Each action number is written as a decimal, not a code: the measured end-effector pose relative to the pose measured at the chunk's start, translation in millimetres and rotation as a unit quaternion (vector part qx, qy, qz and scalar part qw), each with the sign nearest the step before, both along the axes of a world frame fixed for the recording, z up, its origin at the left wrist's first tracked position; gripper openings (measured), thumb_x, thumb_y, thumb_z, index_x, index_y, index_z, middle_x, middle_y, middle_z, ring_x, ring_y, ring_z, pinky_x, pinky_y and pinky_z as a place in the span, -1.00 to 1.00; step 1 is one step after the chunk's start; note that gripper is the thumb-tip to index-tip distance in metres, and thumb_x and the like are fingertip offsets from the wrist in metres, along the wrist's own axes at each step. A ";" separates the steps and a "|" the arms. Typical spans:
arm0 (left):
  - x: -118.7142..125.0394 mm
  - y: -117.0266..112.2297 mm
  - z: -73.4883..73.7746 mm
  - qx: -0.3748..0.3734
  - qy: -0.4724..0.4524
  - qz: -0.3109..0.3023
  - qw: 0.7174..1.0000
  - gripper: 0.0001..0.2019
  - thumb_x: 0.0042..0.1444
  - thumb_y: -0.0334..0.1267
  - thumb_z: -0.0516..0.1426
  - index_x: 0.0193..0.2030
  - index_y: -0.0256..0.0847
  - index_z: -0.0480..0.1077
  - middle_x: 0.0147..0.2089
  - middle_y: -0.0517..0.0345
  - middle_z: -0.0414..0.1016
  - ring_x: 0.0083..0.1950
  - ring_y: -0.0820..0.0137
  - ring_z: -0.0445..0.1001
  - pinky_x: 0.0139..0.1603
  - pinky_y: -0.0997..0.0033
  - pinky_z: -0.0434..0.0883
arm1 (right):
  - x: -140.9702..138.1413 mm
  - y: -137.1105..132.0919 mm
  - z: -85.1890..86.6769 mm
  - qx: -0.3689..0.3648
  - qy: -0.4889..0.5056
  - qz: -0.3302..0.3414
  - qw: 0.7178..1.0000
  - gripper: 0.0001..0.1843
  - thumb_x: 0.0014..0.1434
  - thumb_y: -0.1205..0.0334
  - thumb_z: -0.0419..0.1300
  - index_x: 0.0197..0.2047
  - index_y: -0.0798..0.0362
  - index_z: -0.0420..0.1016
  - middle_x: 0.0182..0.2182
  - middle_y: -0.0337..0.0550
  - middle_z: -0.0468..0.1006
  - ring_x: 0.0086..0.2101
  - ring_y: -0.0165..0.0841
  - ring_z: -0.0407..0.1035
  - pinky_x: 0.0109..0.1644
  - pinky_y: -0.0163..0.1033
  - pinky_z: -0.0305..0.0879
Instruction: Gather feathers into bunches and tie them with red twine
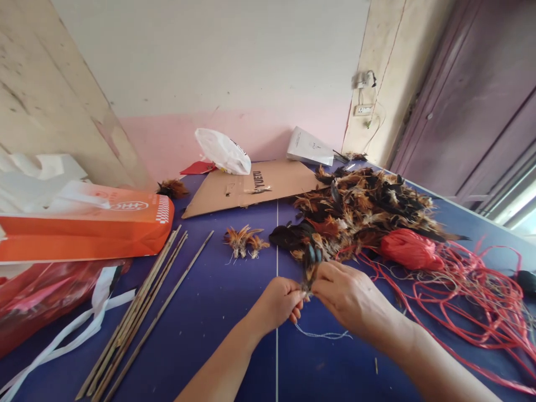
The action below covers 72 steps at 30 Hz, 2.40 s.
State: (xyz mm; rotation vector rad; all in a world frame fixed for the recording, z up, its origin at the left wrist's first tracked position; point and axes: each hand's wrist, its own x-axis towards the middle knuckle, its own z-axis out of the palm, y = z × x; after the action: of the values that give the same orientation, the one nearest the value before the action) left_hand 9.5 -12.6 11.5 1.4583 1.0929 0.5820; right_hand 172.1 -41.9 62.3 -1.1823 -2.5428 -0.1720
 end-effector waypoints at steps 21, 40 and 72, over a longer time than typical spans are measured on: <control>-0.7 -3.0 16.6 -0.040 -0.264 0.112 0.957 -0.80 -0.08 -0.22 0.17 -0.54 -0.35 0.38 -0.60 0.18 0.37 -0.61 0.57 0.35 -0.62 0.64 0.29 | 1.4 34.1 -34.0 -0.318 0.441 -0.020 0.839 -0.81 -0.02 0.20 0.15 -0.47 0.14 0.49 -0.56 -0.25 0.45 -0.52 -0.48 0.27 -0.41 -0.37 0.19; 3.8 -11.4 2.8 0.191 0.002 -0.054 0.980 -0.78 0.01 -0.34 0.01 -0.52 -0.23 0.44 -0.57 0.21 0.38 -0.60 0.52 0.35 -0.55 0.57 0.32 | 13.0 14.9 -8.1 -0.054 0.086 0.051 0.994 -0.73 0.16 0.33 -0.04 -0.48 0.10 0.42 -0.52 -0.17 0.42 -0.42 -0.42 0.23 -0.33 -0.32 0.09; -15.2 -9.2 12.2 0.074 0.043 -0.081 0.993 -0.85 -0.08 -0.31 0.07 -0.56 -0.26 0.42 -0.67 0.25 0.34 -0.65 0.51 0.31 -0.62 0.57 0.26 | 2.4 16.8 -18.5 -0.182 0.157 0.036 0.970 -0.88 0.03 0.39 0.08 -0.48 0.10 0.42 -0.53 -0.25 0.41 -0.47 -0.48 0.26 -0.38 -0.40 0.14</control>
State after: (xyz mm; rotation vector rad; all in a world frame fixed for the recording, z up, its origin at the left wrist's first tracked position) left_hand -5.7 -21.8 23.7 1.6961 1.0024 0.4975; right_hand 174.5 -25.1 43.8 -1.1307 -2.3851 0.4824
